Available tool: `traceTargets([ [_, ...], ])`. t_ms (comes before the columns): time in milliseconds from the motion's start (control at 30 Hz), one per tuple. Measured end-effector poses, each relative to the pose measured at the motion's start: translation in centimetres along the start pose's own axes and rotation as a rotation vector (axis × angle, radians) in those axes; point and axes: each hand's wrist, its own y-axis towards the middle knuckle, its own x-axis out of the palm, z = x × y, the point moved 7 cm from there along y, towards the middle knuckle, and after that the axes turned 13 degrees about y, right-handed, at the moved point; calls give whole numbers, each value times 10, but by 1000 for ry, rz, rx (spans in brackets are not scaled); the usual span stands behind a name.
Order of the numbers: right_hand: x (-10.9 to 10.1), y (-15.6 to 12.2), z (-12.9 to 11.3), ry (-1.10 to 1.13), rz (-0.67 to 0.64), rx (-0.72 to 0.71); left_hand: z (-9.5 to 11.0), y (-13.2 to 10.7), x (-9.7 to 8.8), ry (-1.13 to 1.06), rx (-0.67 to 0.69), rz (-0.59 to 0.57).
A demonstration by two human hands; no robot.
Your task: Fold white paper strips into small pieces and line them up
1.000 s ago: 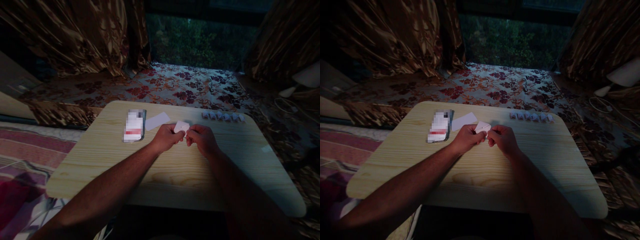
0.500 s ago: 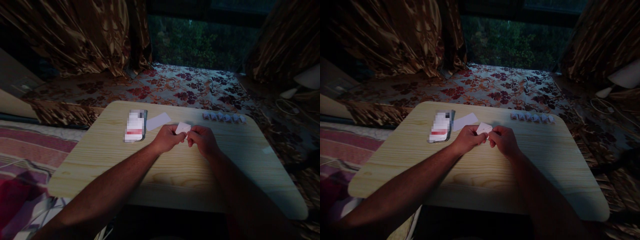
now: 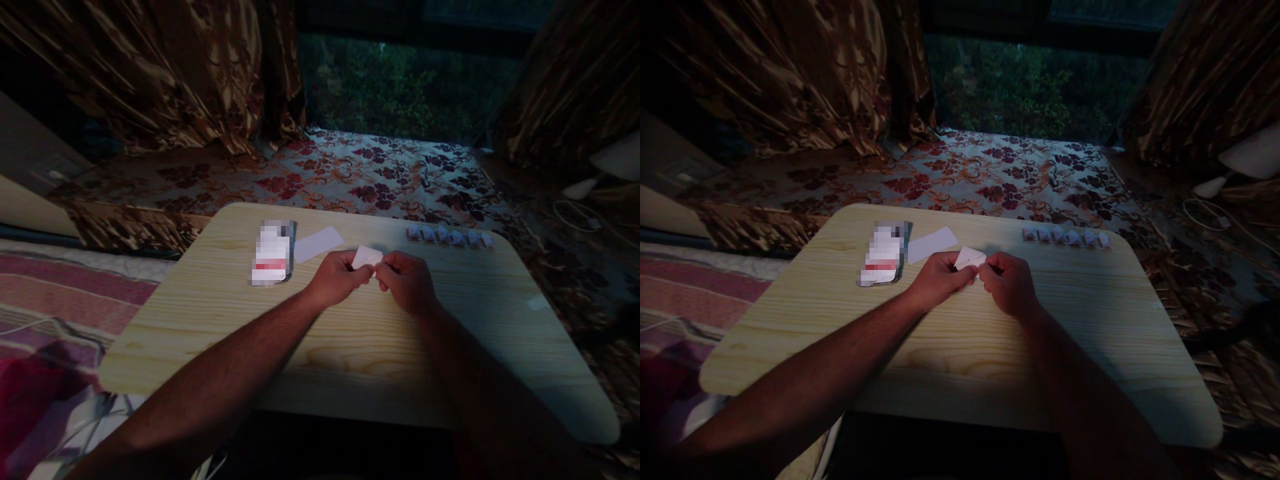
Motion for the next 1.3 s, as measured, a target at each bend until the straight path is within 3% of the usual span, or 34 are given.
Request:
traceTargets([
  [367,2,-2,-2,-52,4,-22,8,0,-5,-140,21,60],
  [1300,3,-3,0,-47,7,-4,4,-1,-4,-199,-30,19],
])
